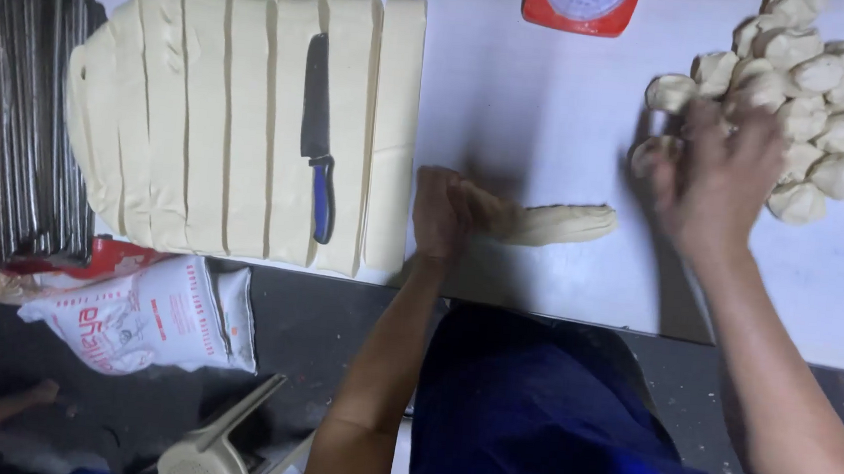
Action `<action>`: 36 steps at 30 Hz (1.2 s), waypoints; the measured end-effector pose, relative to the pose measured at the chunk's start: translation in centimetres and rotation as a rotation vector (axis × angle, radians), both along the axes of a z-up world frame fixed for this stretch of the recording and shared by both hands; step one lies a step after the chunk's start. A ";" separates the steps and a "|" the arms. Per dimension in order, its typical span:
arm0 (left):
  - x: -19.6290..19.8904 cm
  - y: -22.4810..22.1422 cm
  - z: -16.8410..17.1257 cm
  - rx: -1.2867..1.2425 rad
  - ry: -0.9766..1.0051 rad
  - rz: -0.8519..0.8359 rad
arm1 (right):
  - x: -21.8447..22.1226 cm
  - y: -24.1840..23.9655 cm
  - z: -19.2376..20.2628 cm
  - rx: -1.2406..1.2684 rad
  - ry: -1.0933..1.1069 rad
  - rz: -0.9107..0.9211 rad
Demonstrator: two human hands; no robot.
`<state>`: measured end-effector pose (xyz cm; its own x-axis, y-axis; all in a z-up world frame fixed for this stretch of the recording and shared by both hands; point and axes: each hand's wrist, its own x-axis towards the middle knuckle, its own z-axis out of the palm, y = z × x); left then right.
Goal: Shaping and portioning dough into small balls on a bakery work table.
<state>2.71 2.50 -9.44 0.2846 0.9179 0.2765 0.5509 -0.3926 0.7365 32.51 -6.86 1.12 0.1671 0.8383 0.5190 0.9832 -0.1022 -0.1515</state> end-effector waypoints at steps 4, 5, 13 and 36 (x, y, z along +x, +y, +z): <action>-0.3 -0.7 -1.3 -0.044 0.219 0.016 | -7.3 -4.2 -5.1 -0.191 0.213 0.310; -0.4 -1.0 -0.8 -0.064 0.232 0.025 | -9.5 -5.5 -6.6 -0.415 0.250 0.256; -1.5 2.1 3.4 0.599 0.298 -0.602 | -11.9 -3.3 -6.9 -0.526 0.088 0.103; 5.2 5.7 7.4 -0.211 0.775 -0.394 | -9.4 7.3 -8.5 -0.686 0.114 0.025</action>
